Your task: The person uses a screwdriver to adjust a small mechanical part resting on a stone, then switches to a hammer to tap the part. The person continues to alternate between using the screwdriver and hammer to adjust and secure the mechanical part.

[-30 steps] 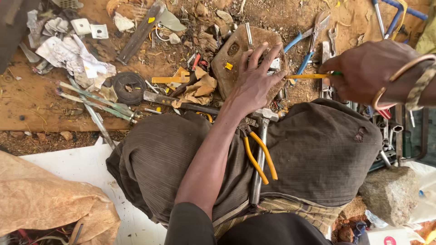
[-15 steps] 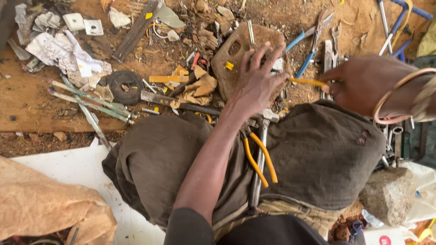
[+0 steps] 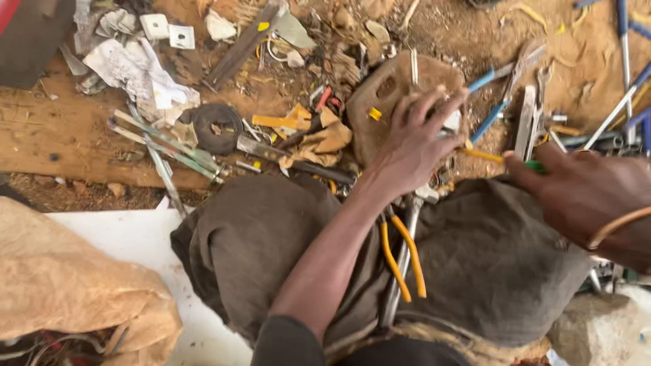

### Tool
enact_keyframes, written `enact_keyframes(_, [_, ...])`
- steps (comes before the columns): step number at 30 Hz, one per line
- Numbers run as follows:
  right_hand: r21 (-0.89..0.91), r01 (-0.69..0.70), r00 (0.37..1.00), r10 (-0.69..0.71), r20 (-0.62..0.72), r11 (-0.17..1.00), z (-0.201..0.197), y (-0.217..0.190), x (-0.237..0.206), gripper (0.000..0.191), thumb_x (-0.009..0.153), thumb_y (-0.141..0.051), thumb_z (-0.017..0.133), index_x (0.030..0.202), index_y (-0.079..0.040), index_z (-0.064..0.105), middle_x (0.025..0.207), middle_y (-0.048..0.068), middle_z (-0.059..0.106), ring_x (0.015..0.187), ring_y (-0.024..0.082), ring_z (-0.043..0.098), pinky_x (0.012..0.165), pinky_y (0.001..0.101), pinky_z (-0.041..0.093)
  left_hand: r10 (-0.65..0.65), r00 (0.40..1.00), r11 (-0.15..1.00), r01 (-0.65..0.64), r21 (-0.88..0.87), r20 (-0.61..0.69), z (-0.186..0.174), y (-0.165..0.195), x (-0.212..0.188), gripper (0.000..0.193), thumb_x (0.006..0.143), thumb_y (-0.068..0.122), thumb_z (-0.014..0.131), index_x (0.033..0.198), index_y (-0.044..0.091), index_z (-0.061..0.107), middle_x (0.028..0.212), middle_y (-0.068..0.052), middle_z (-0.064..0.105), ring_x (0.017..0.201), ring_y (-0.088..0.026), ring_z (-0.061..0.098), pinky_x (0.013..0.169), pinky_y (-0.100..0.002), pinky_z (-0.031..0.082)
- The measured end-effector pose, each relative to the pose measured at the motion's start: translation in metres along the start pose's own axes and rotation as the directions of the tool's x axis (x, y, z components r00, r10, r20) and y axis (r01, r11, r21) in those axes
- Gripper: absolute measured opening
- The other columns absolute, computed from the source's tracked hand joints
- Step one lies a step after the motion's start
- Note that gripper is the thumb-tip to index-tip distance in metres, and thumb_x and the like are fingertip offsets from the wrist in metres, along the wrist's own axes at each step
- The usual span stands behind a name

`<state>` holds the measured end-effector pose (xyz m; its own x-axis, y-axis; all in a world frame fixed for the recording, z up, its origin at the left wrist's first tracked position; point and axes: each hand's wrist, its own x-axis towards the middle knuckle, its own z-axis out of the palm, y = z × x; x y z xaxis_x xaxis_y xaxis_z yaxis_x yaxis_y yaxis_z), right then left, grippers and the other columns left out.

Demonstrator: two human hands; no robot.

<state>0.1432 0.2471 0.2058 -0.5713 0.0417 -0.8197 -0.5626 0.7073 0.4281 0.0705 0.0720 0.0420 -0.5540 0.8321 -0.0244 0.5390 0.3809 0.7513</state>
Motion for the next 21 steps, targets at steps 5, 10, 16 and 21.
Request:
enact_keyframes(5, [0.222, -0.243, 0.900, 0.135, 0.415, 0.944, 0.014, 0.008, -0.019, 0.047, 0.111, -0.041, 0.033, 0.157, -0.031, 0.041, 0.090, 0.001, 0.071, 0.060, 0.011, 0.071, 0.049, 0.0271, 0.058, 0.008, 0.999, 1.000, -0.008, -0.003, -0.039, 0.001, 0.003, -0.003, 0.059, 0.079, -0.004, 0.070, 0.129, 0.027, 0.069, 0.166, -0.006, 0.014, 0.153, -0.033, 0.012, 0.126, -0.061, 0.007])
enact_keyframes(10, [0.530, -0.191, 0.893, 0.371, -0.255, 0.826, 0.020, 0.011, -0.030, 0.026, 0.118, -0.027, 0.050, 0.141, -0.018, 0.056, 0.086, 0.011, 0.067, 0.063, 0.018, 0.062, 0.052, 0.0322, 0.053, 0.037, 0.992, 0.998, -0.032, 0.045, -0.118, 0.006, -0.010, -0.010, 0.066, 0.080, -0.014, 0.066, 0.124, 0.035, 0.073, 0.169, -0.007, 0.017, 0.154, -0.033, 0.016, 0.127, -0.058, 0.010])
enact_keyframes(16, [0.861, 0.162, 0.623, 0.627, -0.468, 0.482, -0.009, -0.040, -0.034, 0.027, 0.112, -0.023, 0.059, 0.133, -0.007, 0.064, 0.085, 0.014, 0.068, 0.058, 0.019, 0.059, 0.047, 0.0334, 0.047, 0.107, 0.931, 0.978, -0.162, -0.131, -0.349, 0.009, -0.034, -0.010, 0.072, 0.078, 0.006, 0.084, 0.135, 0.033, 0.049, 0.170, -0.007, 0.018, 0.161, -0.034, 0.018, 0.135, -0.057, 0.014])
enact_keyframes(21, [0.842, 0.036, 0.680, 0.605, -0.415, 0.538, 0.022, -0.028, -0.060, 0.033, 0.104, -0.025, 0.066, 0.128, -0.003, 0.072, 0.083, 0.014, 0.070, 0.052, 0.016, 0.058, 0.041, 0.0320, 0.044, 0.146, 0.880, 0.986, -0.169, -0.010, -0.453, 0.029, -0.027, -0.005, 0.121, 0.068, 0.016, 0.094, 0.159, 0.040, 0.018, 0.168, -0.010, 0.016, 0.157, -0.034, 0.014, 0.130, -0.063, 0.016])
